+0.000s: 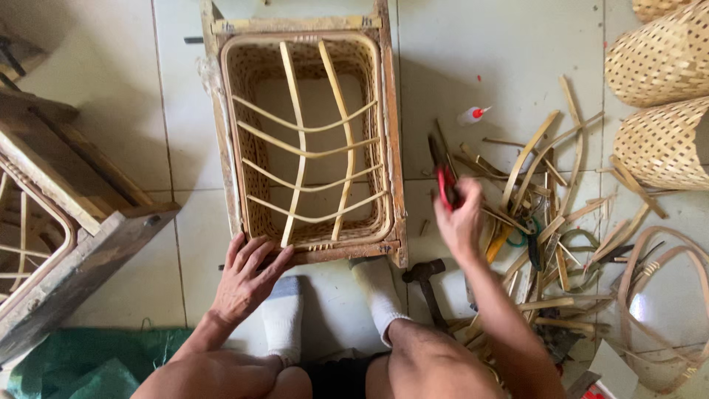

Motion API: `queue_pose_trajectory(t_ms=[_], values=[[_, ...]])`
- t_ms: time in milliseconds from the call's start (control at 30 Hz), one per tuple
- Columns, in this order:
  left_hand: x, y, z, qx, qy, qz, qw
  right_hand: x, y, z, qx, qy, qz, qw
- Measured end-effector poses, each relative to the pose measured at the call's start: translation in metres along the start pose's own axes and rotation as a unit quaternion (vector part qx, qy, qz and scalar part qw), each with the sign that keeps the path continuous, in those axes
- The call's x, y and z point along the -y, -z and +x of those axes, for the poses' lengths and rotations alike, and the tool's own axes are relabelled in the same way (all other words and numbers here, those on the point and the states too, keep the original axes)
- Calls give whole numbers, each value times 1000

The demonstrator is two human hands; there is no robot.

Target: The person sits on the floor and assembles a rectangular woven basket using a wooden mold. They cut excess bamboo strips with pliers, apply glue to the frame, and hammer a bamboo rim into place.

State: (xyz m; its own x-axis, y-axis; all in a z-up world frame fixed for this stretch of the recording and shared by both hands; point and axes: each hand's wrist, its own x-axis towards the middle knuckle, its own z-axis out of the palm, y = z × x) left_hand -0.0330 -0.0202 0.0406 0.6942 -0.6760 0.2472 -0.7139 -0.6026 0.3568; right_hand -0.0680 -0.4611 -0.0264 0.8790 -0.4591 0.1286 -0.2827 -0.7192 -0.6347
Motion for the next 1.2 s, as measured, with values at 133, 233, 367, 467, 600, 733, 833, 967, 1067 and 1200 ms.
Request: queue_pose_trajectory(t_ms=[133,233,367,467,600,733,833,967,1067,1200], values=[[3,-3,-3,14,-11,8,1000,39,6,64,-89,160,-63,981],[2,0,-2,47,-8,23,999,79,-7,121,-119,262,-56,956],[2,0,0,37,-14,17,999,103,-29,161,19,187,-92,978],[4,-3,-2,23,-11,-7,1000,92,-32,152,0,179,-50,983],[12,-9,-11,-84,49,-114,989,57,-20,100,-52,174,-4,983],[23,-15,-16,-188,313,-186,912,19,-5,15,-11,34,25,999],[30,-10,-19,-76,508,-627,586,-10,-4,-37,105,-60,-129,984],[35,5,-13,-34,483,-642,595,-33,-13,-69,74,-36,-136,987],[35,13,-5,-30,480,-645,594,-40,-14,-76,45,67,-175,981],[30,10,-1,-53,481,-633,605,-51,5,-130,98,-158,-62,981]])
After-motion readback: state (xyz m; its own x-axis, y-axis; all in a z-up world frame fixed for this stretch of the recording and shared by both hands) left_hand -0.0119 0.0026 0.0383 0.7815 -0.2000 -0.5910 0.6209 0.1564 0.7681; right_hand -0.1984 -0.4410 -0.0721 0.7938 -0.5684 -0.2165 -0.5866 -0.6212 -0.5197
